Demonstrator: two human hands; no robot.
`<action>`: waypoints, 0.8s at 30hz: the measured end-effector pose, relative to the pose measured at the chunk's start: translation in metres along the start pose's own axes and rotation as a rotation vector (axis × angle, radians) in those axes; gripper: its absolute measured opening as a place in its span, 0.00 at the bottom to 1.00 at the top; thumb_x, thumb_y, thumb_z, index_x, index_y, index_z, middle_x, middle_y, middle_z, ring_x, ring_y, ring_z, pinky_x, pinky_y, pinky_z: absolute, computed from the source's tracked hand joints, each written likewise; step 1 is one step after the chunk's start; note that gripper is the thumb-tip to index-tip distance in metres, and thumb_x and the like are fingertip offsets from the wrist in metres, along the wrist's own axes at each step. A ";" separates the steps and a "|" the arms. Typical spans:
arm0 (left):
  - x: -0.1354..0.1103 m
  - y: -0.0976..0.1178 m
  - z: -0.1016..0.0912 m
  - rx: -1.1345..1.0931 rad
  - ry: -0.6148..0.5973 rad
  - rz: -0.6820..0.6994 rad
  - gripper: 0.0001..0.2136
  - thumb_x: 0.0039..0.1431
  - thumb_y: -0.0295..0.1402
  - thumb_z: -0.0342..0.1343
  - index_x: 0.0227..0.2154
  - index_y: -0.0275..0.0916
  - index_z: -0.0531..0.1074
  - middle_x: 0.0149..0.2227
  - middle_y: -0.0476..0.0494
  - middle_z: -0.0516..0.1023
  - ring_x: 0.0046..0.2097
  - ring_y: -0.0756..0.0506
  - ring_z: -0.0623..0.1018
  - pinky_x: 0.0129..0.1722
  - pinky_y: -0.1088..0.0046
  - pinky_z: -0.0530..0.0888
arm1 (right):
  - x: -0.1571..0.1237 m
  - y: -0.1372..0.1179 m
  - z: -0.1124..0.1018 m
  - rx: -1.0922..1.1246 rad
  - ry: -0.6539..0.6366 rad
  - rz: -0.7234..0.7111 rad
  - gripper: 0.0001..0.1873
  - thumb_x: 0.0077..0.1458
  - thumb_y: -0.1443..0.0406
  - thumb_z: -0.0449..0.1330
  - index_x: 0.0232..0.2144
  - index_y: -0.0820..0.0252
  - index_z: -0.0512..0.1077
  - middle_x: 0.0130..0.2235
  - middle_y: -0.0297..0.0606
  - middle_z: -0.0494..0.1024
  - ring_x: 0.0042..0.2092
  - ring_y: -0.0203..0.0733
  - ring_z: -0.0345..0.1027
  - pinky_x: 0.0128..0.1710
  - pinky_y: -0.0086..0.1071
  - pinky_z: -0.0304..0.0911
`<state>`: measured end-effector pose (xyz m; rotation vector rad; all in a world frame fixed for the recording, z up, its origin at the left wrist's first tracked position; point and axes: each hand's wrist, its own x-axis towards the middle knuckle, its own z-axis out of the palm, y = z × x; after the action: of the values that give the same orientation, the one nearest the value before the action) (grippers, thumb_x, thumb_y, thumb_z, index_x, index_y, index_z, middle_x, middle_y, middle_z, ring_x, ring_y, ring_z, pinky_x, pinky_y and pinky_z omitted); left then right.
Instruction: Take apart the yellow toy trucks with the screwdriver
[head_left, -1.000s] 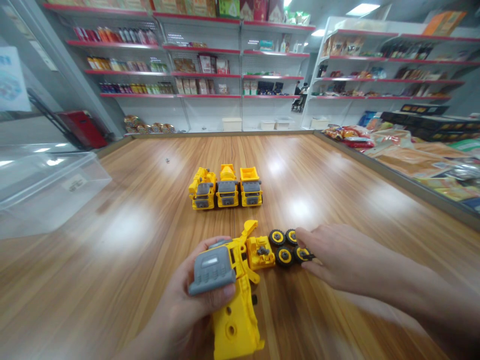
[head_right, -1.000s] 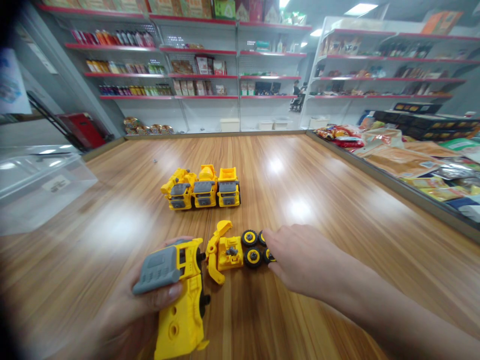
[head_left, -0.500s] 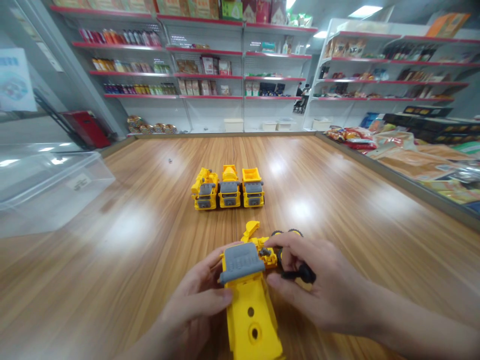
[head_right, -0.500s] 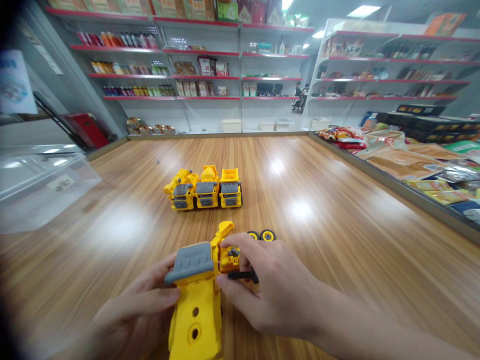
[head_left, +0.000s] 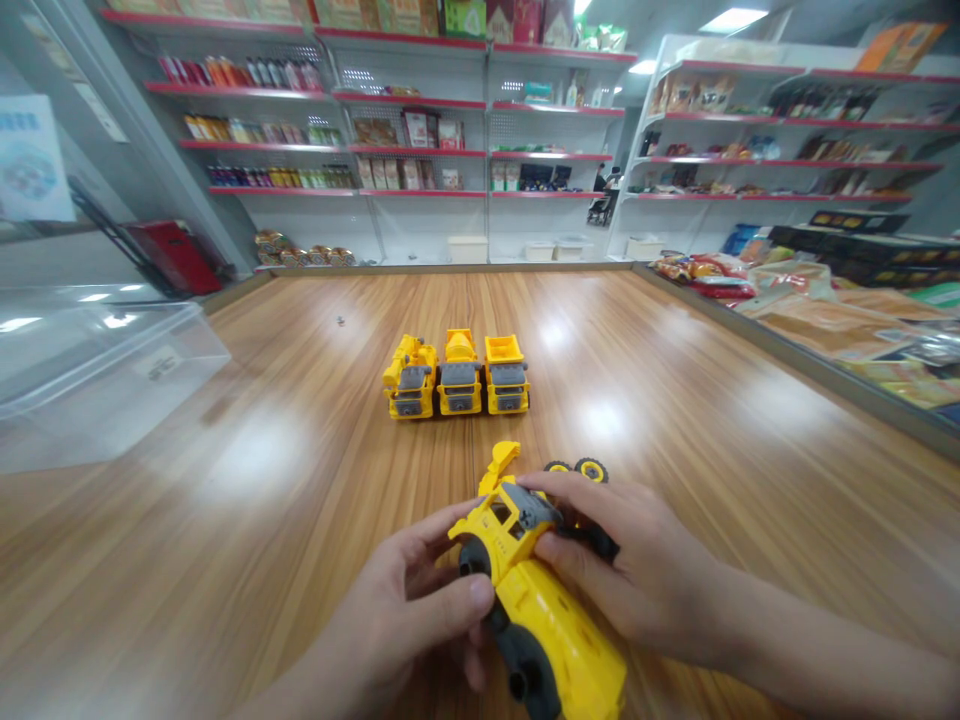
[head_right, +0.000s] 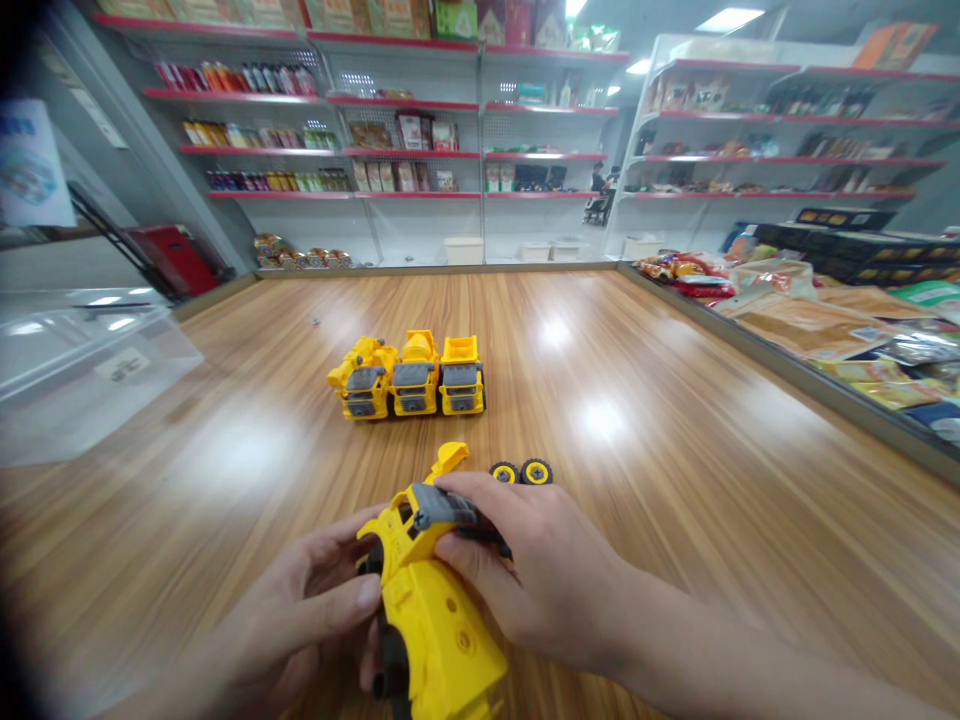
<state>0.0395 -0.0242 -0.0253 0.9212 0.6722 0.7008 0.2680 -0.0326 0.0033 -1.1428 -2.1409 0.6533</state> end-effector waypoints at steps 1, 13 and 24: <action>0.000 0.000 0.001 0.011 0.004 0.003 0.24 0.53 0.37 0.67 0.53 0.42 0.73 0.34 0.44 0.77 0.25 0.50 0.77 0.21 0.77 0.76 | 0.000 0.000 0.001 0.002 0.008 0.003 0.17 0.63 0.64 0.57 0.54 0.53 0.66 0.45 0.34 0.79 0.42 0.38 0.74 0.41 0.31 0.66; -0.004 0.026 0.022 -0.234 0.318 -0.018 0.15 0.58 0.32 0.62 0.48 0.38 0.75 0.44 0.38 0.81 0.41 0.42 0.81 0.30 0.76 0.76 | -0.003 -0.011 -0.008 0.107 0.160 -0.132 0.24 0.52 0.53 0.68 0.46 0.60 0.70 0.27 0.29 0.71 0.24 0.32 0.65 0.24 0.25 0.61; -0.008 0.022 0.011 -0.485 0.054 -0.128 0.16 0.66 0.42 0.49 0.42 0.35 0.76 0.35 0.41 0.77 0.33 0.46 0.78 0.37 0.64 0.80 | 0.001 -0.012 -0.007 0.279 0.292 0.062 0.08 0.61 0.65 0.59 0.43 0.58 0.72 0.33 0.35 0.78 0.30 0.35 0.71 0.30 0.27 0.67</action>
<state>0.0376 -0.0261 0.0001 0.4109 0.5671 0.7333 0.2658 -0.0366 0.0162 -1.0804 -1.7159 0.7378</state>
